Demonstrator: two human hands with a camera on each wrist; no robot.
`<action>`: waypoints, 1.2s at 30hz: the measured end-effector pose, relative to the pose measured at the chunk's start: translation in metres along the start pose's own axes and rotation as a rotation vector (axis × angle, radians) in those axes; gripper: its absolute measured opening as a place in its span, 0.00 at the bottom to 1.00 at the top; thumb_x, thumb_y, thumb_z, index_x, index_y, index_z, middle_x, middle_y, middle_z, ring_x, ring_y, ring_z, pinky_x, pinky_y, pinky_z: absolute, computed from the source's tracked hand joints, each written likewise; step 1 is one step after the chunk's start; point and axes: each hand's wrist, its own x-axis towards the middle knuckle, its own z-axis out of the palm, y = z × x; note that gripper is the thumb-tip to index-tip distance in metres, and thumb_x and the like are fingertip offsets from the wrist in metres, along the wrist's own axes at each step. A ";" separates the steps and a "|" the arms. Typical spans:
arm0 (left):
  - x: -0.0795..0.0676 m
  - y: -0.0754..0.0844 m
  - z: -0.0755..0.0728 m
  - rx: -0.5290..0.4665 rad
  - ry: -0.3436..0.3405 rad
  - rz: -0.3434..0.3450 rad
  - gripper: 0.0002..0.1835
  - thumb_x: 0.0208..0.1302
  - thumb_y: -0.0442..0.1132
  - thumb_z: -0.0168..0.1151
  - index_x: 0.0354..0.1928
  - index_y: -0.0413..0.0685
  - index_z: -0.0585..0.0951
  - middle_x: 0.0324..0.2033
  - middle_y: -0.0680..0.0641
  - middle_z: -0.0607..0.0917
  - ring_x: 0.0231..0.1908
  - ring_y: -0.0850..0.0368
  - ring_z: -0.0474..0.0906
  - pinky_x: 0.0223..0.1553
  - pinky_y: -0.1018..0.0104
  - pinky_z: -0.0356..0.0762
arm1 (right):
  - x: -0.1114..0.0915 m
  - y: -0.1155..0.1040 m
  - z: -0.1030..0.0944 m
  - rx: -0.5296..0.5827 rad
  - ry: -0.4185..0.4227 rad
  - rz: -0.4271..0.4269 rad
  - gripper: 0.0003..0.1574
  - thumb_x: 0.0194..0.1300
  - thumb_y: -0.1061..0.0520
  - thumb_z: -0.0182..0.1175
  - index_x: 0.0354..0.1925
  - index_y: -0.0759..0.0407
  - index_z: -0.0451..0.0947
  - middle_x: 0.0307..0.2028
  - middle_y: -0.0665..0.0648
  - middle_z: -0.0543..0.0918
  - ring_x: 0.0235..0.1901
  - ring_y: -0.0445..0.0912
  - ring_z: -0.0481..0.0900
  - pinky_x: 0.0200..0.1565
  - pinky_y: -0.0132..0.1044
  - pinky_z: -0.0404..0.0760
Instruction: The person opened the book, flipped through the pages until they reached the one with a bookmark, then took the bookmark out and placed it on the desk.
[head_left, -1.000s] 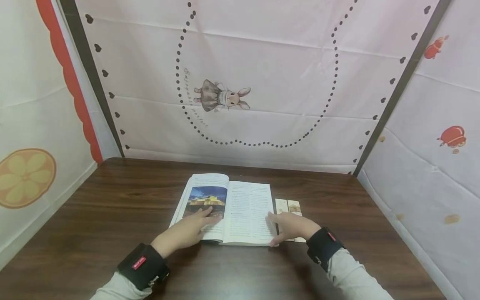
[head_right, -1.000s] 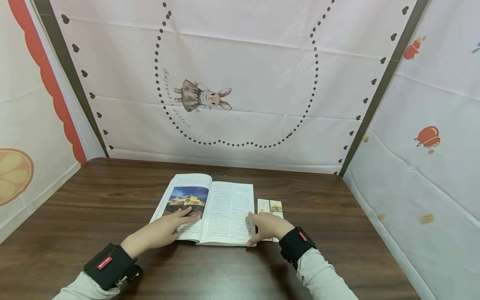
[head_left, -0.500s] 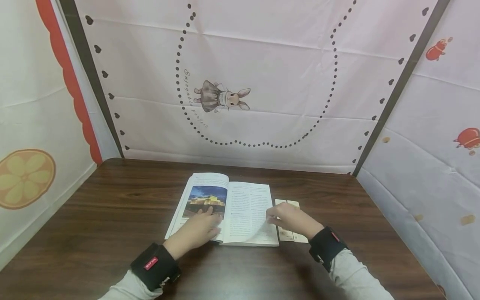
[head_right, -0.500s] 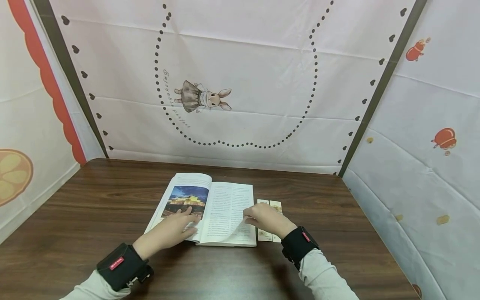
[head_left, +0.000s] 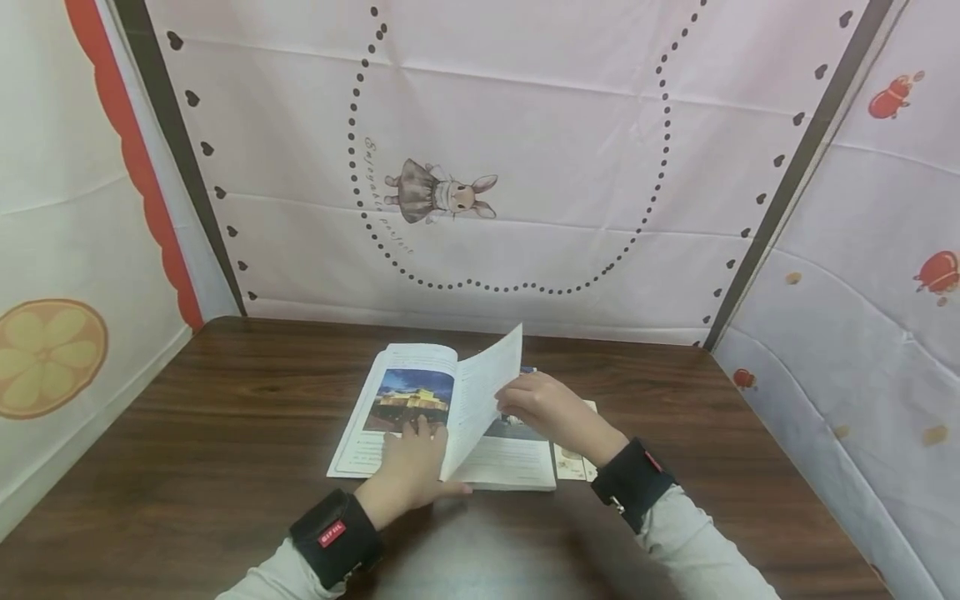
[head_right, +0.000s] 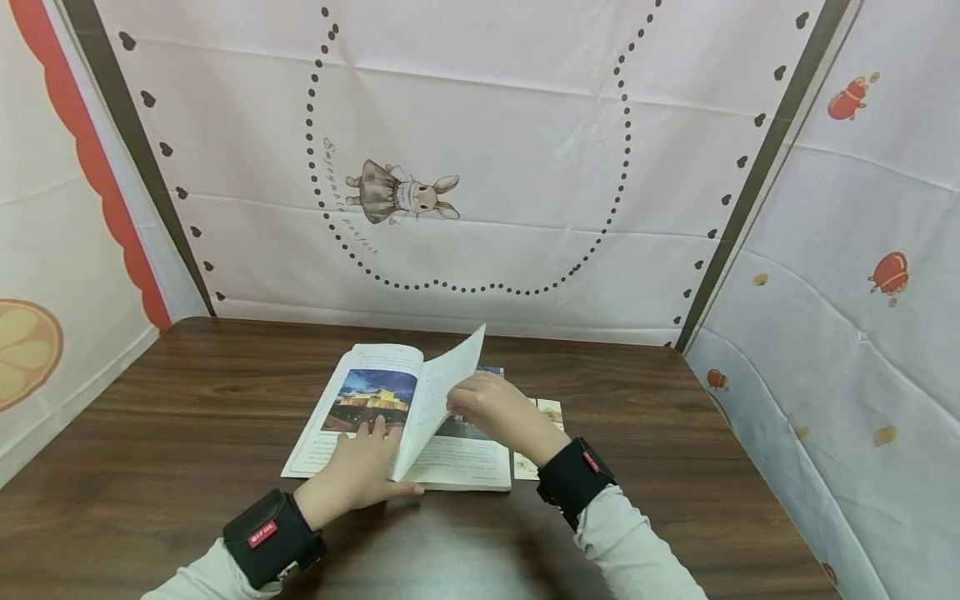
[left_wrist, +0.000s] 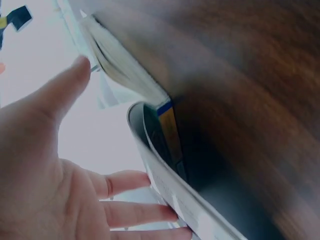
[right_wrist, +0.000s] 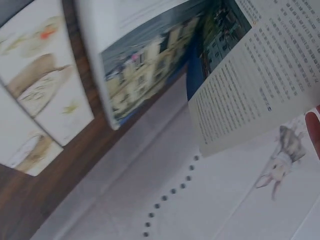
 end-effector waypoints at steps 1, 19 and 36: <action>0.001 0.001 0.000 0.010 0.010 -0.005 0.45 0.46 0.68 0.64 0.52 0.33 0.72 0.54 0.24 0.74 0.53 0.26 0.72 0.47 0.33 0.72 | 0.002 -0.001 0.000 -0.008 0.014 -0.016 0.08 0.55 0.62 0.66 0.37 0.57 0.82 0.39 0.52 0.86 0.43 0.44 0.82 0.49 0.35 0.79; 0.007 -0.024 -0.007 -0.463 0.253 -0.163 0.22 0.69 0.44 0.47 0.42 0.29 0.80 0.23 0.39 0.83 0.20 0.52 0.77 0.20 0.62 0.71 | -0.022 0.009 0.017 0.065 -0.277 0.383 0.35 0.58 0.52 0.65 0.61 0.62 0.69 0.59 0.62 0.76 0.57 0.54 0.76 0.56 0.47 0.76; -0.014 -0.074 -0.015 -0.509 0.319 -0.311 0.19 0.56 0.34 0.62 0.48 0.30 0.71 0.19 0.40 0.78 0.17 0.54 0.69 0.17 0.66 0.61 | -0.051 0.017 0.041 0.029 -0.498 0.353 0.45 0.45 0.41 0.72 0.57 0.64 0.73 0.49 0.60 0.83 0.45 0.51 0.82 0.47 0.44 0.80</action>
